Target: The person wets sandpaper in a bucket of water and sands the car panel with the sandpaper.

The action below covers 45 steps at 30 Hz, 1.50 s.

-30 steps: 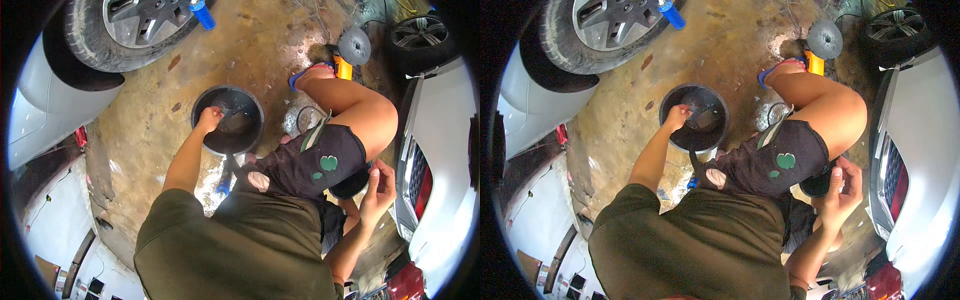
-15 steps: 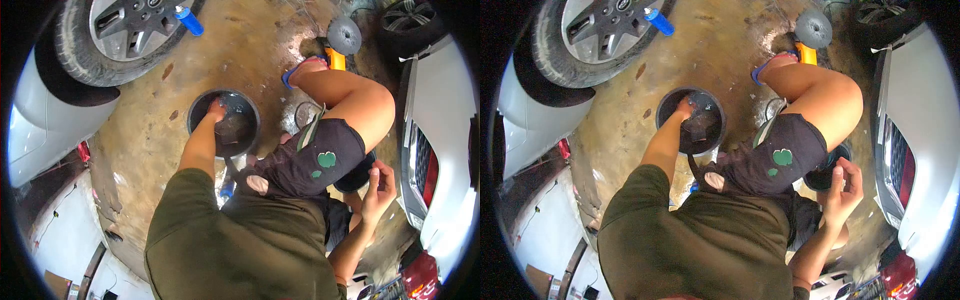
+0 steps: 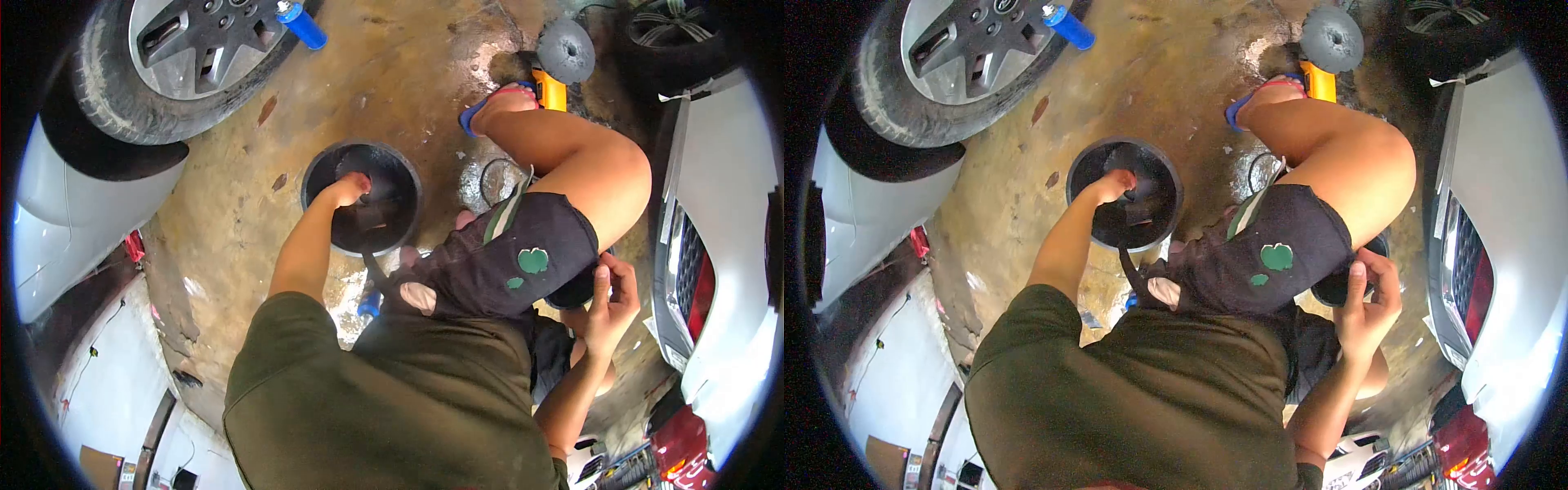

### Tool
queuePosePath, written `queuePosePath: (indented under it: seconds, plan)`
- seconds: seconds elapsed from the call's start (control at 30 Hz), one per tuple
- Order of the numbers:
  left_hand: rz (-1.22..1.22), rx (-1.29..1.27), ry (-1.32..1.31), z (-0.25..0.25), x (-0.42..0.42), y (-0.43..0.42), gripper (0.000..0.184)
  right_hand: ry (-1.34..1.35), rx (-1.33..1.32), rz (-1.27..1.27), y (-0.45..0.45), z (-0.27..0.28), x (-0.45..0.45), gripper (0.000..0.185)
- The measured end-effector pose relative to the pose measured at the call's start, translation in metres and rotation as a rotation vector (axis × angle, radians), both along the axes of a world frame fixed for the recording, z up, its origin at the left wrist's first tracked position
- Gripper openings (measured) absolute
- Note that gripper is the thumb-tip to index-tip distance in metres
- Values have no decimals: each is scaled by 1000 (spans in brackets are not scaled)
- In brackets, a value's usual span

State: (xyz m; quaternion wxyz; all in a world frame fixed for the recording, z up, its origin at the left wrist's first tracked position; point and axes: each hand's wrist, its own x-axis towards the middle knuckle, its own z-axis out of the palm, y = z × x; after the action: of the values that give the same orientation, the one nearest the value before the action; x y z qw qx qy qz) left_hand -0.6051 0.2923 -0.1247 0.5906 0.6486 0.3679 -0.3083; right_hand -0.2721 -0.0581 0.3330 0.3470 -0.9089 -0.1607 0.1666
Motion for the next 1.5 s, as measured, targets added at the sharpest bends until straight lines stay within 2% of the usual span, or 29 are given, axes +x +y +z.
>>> queuePosePath:
  seconds: [0.07, 0.1, 0.2, 0.3, 0.4, 0.43, 0.53, 0.57, 0.67, 0.77, 0.87, 0.9, 0.97, 1.0, 1.03, 1.1, 1.17, 1.27, 1.3, 1.4, 1.47, 1.5]
  plan:
    - [196, 9, -47, 39, -9, 7, 12, 18, 8, 0, 0, -1, 2, 19]
    - [203, 33, -32, 63, -5, 11, 20, 17, 22, 5, 0, -2, 3, 19]
    - [276, 68, -89, 85, -17, 14, 27, 6, 55, 6, -1, -3, 4, 19]
    - [292, -16, -16, 116, -6, 11, 37, -11, 56, -15, -2, 1, 2, 19]
    - [180, -311, -14, 166, 13, 13, 38, -28, 58, -38, -12, 1, 2, 19]
    - [113, -409, 190, 183, 27, 13, 37, -28, 61, -52, -17, 1, 2, 19]
    - [36, -223, 129, 85, 6, 29, 35, -35, 49, -108, -25, 0, 0, 19]
    - [61, 45, -19, 68, 4, 32, 32, -37, 40, -128, -26, -1, -1, 20]
    - [-81, 464, -21, 29, 29, 16, 45, -36, 34, -125, -31, -10, 0, 20]
    - [-269, 315, 139, 19, 63, -19, 56, -12, 34, -125, -29, -12, 1, 21]
    - [-243, 386, 163, -12, 54, -54, 64, -64, -85, -114, -46, -19, 8, 22]
    - [-384, 188, 254, 27, 76, -37, 75, -58, -154, -129, -60, -27, 14, 23]
    - [-328, 158, 154, 5, 58, -23, 80, -40, -295, -155, -108, -53, 30, 25]
    - [-297, 142, 109, -2, 48, -20, 83, -6, -452, -141, -138, -66, 35, 27]
    - [-217, 36, 135, 44, 62, -6, 89, 26, -605, -122, -176, -83, 41, 30]
    - [-92, 59, 44, 60, 53, -2, 78, 142, -877, 60, -283, -127, 51, 33]
    - [23, 86, -39, 72, 36, 1, 67, 239, -954, 61, -322, -140, 43, 32]
    - [192, 31, -179, 92, 17, -5, 51, 332, -1204, 331, -388, -165, 37, 33]
    - [221, -12, -140, 99, 15, -7, 47, 417, -1402, 768, -429, -189, 42, 32]
    - [256, -156, -48, 107, 3, -10, 37, 489, -1429, 459, -381, -170, 23, 37]
    - [218, -261, -10, 105, -10, -12, 35, 497, -1427, 382, -357, -165, 14, 41]
    - [122, -276, 1, 111, -11, -12, 37, 499, -1417, 364, -353, -164, 11, 42]
